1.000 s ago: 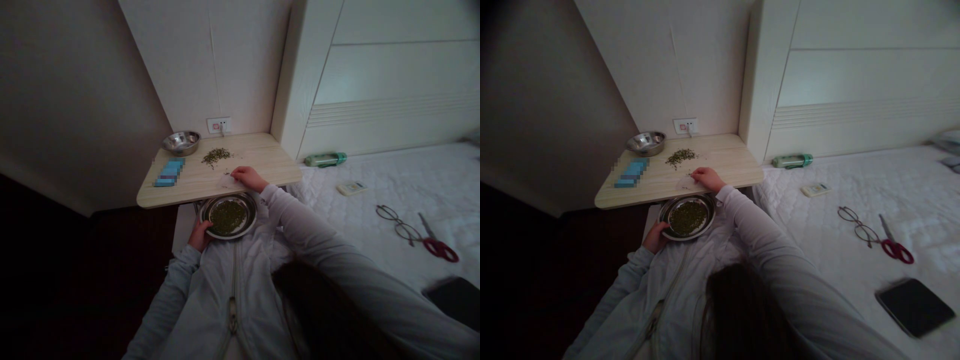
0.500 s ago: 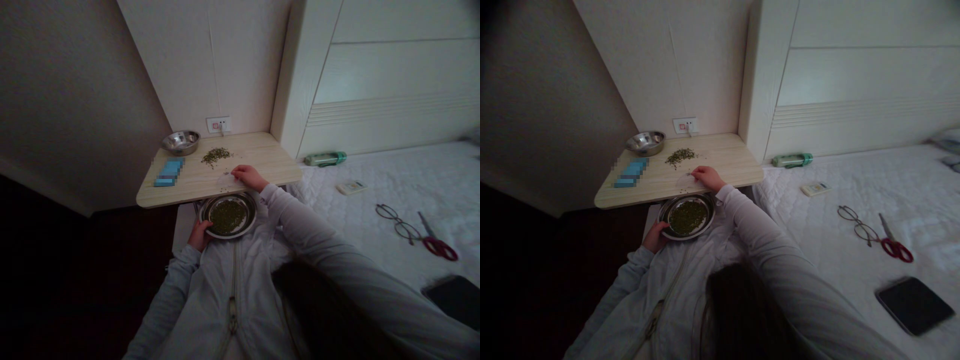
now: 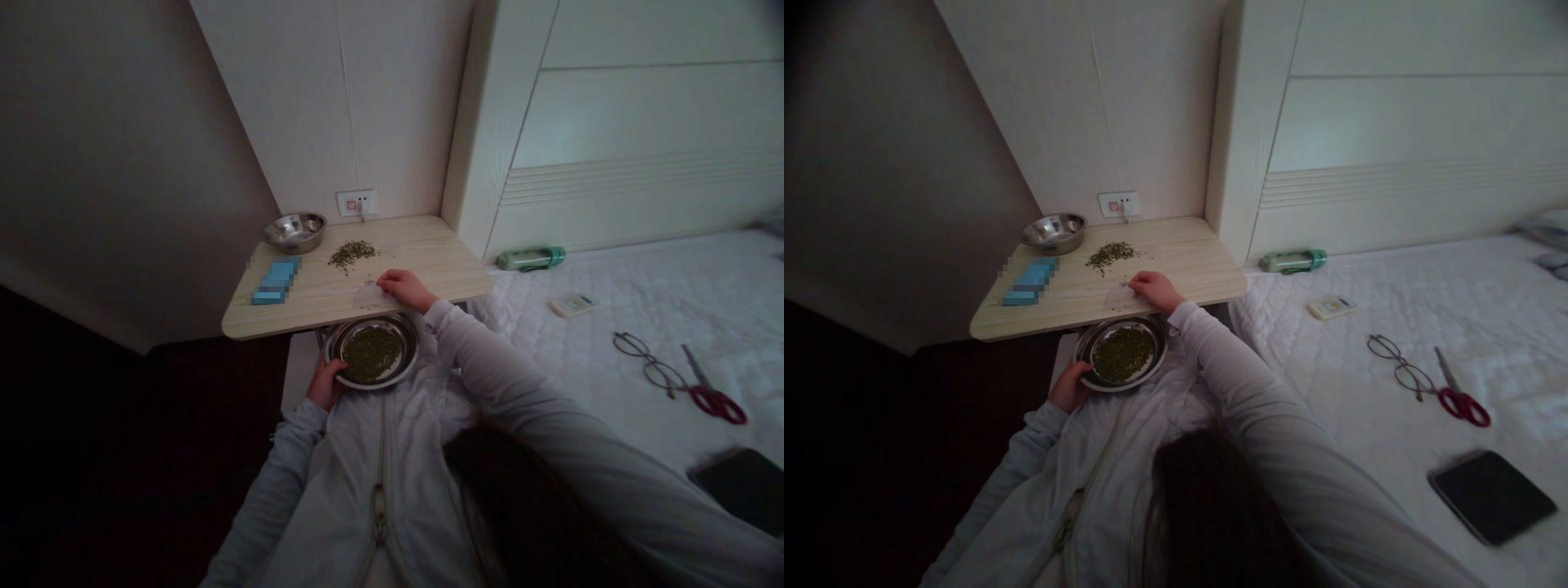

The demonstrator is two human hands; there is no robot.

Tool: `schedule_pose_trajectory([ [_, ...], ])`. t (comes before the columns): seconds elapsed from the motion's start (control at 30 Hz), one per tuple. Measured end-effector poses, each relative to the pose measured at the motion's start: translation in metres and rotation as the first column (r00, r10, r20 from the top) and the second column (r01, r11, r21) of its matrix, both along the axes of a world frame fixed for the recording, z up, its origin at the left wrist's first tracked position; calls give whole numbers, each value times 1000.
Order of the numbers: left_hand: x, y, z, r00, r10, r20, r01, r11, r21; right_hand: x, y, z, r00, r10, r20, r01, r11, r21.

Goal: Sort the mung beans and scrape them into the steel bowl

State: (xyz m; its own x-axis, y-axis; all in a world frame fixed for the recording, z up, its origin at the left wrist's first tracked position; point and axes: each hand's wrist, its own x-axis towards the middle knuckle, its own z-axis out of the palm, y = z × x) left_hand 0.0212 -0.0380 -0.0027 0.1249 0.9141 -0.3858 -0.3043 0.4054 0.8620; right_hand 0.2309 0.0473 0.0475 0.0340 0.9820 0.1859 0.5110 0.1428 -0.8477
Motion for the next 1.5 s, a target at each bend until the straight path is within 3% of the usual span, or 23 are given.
schedule_pose_trajectory([
  [0.23,0,-1,0,998,-13,57,13,1000,8,0,-1,1,1000,3,-7,-3,1000,-26],
  [0.53,-1,2,-4,1000,-8,19,8,1000,-15,1,-2,1,997,31,66,-30,999,-12],
  [1.0,-2,3,-8,999,-8,53,8,1000,-4,2,-4,1,999,31,-13,-31,1000,3],
  [1.23,-1,1,-5,999,-6,50,6,1000,-3,4,-6,0,988,-147,-45,150,986,71],
  [1.5,-1,2,-5,998,-9,57,9,1000,-1,3,-9,3,993,-113,16,112,991,74],
])
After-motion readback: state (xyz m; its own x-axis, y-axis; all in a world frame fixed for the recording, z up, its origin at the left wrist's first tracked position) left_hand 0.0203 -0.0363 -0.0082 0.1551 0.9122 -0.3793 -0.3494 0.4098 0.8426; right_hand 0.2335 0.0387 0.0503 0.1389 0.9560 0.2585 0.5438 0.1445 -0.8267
